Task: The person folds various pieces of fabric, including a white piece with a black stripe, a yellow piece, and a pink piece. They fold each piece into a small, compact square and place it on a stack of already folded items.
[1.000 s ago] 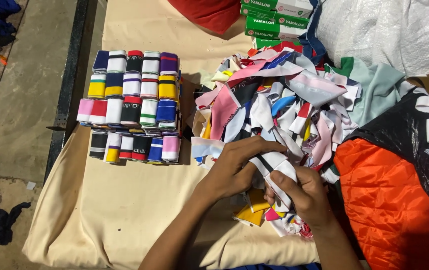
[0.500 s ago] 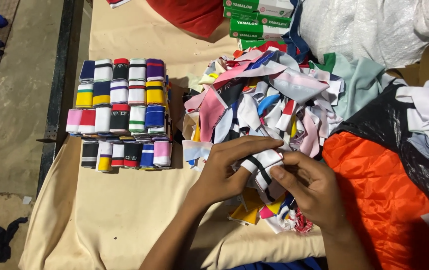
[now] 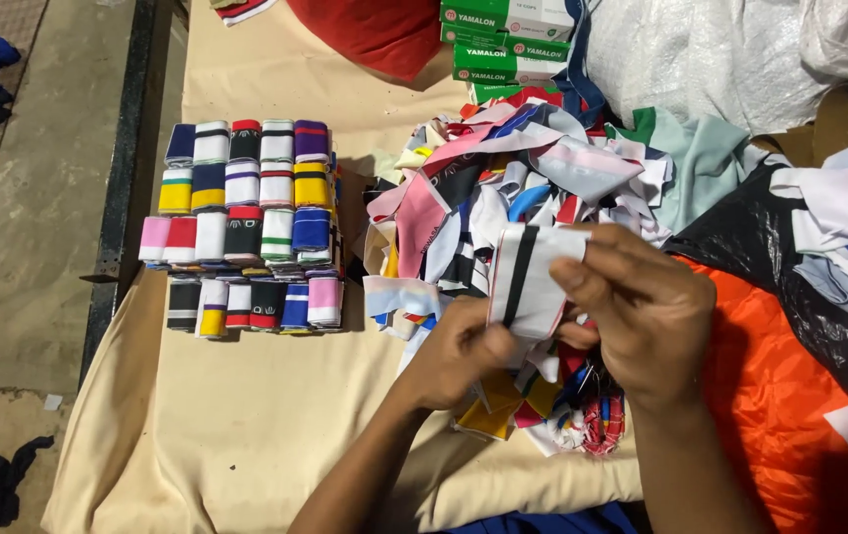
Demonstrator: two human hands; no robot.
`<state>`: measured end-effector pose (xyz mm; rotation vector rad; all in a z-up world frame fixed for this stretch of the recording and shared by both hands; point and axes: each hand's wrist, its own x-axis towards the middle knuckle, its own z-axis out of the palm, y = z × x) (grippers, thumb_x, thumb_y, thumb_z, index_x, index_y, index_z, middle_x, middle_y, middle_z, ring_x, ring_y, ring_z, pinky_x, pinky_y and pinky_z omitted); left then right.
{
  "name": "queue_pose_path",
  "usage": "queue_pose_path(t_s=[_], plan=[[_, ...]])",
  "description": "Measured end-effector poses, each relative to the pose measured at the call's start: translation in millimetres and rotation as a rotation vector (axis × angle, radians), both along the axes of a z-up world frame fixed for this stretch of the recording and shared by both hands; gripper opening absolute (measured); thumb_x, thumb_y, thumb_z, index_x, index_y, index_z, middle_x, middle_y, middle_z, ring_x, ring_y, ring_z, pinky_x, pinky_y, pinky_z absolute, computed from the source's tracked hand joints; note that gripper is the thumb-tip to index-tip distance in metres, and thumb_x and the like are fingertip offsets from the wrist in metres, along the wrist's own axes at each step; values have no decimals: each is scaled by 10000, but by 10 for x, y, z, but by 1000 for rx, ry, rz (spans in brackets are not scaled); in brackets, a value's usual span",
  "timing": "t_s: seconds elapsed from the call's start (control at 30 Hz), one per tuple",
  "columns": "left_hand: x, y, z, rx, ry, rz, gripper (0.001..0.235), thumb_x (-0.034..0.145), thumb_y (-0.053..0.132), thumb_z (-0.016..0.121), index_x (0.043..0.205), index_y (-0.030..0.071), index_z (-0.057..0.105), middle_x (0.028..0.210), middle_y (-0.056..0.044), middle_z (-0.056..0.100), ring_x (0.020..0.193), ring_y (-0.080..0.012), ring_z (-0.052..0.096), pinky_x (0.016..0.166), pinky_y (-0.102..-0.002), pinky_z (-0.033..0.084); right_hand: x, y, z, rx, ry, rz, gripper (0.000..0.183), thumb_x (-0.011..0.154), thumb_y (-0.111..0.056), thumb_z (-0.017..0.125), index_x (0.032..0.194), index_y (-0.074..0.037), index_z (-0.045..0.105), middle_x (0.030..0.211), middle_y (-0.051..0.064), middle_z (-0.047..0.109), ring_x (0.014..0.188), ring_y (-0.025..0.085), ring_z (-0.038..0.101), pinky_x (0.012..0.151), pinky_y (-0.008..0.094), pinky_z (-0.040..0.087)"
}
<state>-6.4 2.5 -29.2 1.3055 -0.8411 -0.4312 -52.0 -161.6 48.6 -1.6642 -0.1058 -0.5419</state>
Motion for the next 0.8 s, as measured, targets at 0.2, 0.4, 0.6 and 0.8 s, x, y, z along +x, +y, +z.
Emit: queue_pose_path(t_s=[0.2,0.4,0.6,0.8], plan=[[-111,3,353,256,154,-16,381,1028,359,565,956,52,778,888,-37,789,768,-77,682,665,-214,524,177,-93,-131,-13,-12,-272,185,965,12,802,1106,40,685,972,104,729,790,87,657,675,170,507],[182,6,181,245,175,66,336,1017,57,512,1316,107,657,1267,-145,745,993,-221,772,791,-291,674,-312,-72,-73,172,-64,84,479,887,-95,736,1250,-47,426,939,180,730,843,272,800,725,305,696],[253,39,429,44,300,88,370,1002,-16,478,1328,48,643,1284,-137,728,1255,-249,687,1113,-365,551,-592,-62,-368,-87,-27,132,345,923,-99,568,1196,97,488,949,231,763,994,339,793,1108,483,602],[153,-8,557,162,206,67,347,1050,149,502,1365,139,646,1461,-94,649,1349,-202,606,1087,-306,487,-381,-201,-502,-245,90,-99,374,961,-172,590,1241,74,563,1234,240,662,1130,320,716,975,337,622]])
